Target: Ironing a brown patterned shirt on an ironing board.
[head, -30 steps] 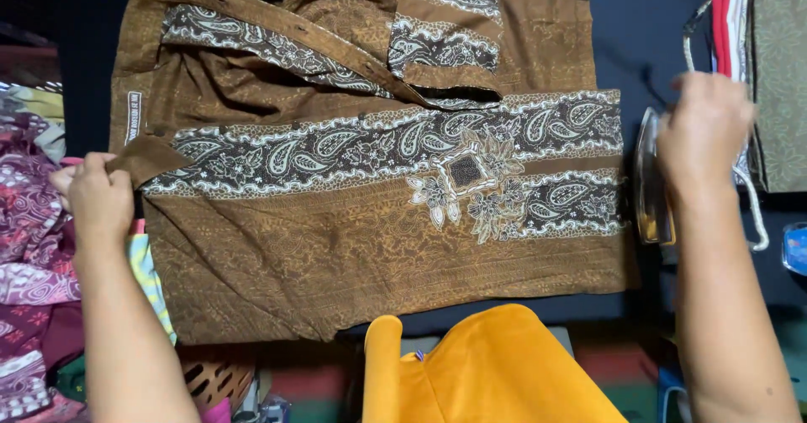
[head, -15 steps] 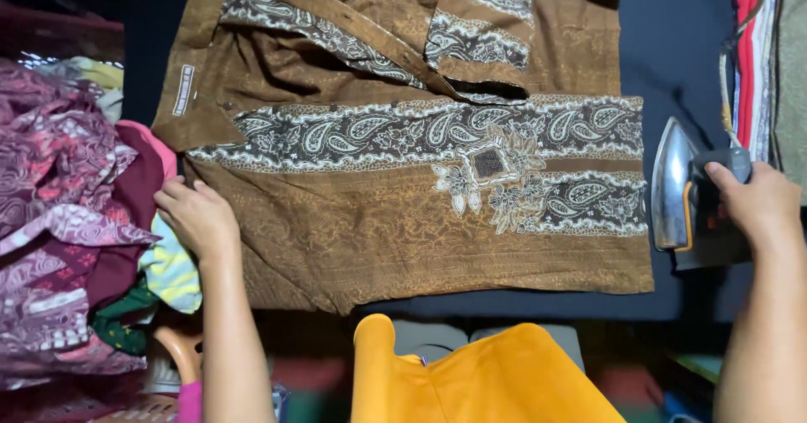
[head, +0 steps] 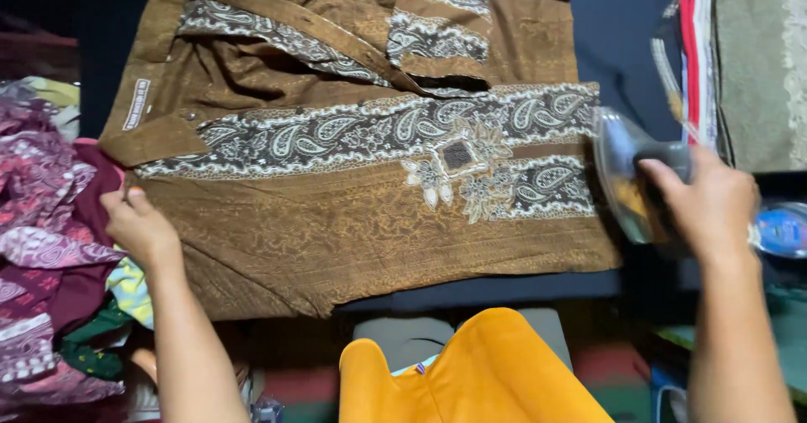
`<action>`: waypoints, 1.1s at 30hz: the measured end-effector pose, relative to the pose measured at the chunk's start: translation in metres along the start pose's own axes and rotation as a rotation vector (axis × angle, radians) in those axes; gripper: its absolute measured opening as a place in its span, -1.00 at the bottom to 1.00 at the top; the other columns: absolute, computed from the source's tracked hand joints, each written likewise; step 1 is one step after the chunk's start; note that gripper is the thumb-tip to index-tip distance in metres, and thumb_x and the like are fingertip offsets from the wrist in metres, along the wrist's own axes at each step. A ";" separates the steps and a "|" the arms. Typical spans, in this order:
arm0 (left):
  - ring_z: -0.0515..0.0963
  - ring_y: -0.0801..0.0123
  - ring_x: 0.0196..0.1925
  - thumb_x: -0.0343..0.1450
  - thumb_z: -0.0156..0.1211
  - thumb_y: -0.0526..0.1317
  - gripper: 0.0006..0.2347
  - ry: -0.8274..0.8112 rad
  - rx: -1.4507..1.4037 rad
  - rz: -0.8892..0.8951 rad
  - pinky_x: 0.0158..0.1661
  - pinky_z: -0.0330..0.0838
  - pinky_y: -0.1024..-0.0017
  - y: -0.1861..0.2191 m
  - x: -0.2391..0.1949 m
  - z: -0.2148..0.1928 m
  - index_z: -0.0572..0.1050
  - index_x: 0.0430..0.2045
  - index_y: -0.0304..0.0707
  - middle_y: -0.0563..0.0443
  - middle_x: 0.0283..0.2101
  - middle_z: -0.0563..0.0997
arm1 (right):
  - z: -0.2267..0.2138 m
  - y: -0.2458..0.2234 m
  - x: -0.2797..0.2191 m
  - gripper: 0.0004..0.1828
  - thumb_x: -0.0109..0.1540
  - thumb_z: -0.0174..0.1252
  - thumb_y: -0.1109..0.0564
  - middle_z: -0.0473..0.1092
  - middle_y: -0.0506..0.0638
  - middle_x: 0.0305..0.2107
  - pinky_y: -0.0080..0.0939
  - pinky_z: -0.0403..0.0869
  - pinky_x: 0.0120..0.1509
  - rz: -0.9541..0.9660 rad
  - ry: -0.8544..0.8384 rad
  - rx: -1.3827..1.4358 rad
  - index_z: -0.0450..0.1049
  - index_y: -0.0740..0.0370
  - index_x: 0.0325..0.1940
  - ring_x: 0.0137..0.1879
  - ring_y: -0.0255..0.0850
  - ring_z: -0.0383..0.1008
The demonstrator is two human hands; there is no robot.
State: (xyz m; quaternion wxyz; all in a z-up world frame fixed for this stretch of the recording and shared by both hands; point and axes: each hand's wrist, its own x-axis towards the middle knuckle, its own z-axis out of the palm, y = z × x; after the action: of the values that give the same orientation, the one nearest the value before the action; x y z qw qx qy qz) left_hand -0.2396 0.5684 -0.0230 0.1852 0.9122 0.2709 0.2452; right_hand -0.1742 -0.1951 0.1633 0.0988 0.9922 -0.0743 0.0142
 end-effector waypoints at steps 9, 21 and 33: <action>0.42 0.06 -0.31 0.65 0.04 -0.42 -0.91 0.036 -0.257 0.136 -0.17 0.38 0.19 -0.020 -0.003 0.006 0.39 -0.14 -0.60 -0.30 -0.24 0.50 | -0.029 -0.194 -0.060 -0.77 0.07 0.40 0.02 0.59 -0.05 -0.42 -0.19 0.54 -0.43 -0.617 -0.042 0.462 0.50 0.10 -0.33 -0.54 -0.20 0.53; 0.36 0.21 -0.28 0.68 0.02 -0.44 -0.90 0.095 -0.452 0.120 -0.21 0.34 0.33 -0.099 0.001 0.039 0.36 -0.11 -0.65 -0.25 -0.22 0.44 | 0.021 -0.119 -0.036 -0.54 0.31 0.18 -0.23 0.57 0.14 -0.32 -0.02 0.56 -0.25 -0.116 -0.153 0.202 0.50 0.24 -0.10 -0.34 -0.01 0.59; 0.28 0.15 -0.23 0.75 -0.13 -0.37 -0.84 -0.015 -0.458 0.138 -0.17 0.24 0.23 -0.064 -0.009 0.018 0.26 -0.05 -0.68 -0.30 -0.17 0.35 | 0.024 -0.065 0.003 -0.50 0.25 0.32 -0.21 0.55 0.29 -0.39 0.09 0.51 -0.28 -0.149 -0.090 0.273 0.56 0.33 -0.14 -0.41 0.20 0.56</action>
State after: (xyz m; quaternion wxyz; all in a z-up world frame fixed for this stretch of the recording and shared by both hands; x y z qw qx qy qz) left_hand -0.2616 0.6096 -0.0709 0.3723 0.8645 0.1437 0.3055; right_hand -0.1608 -0.1370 0.1275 -0.0396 0.9988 -0.0023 -0.0275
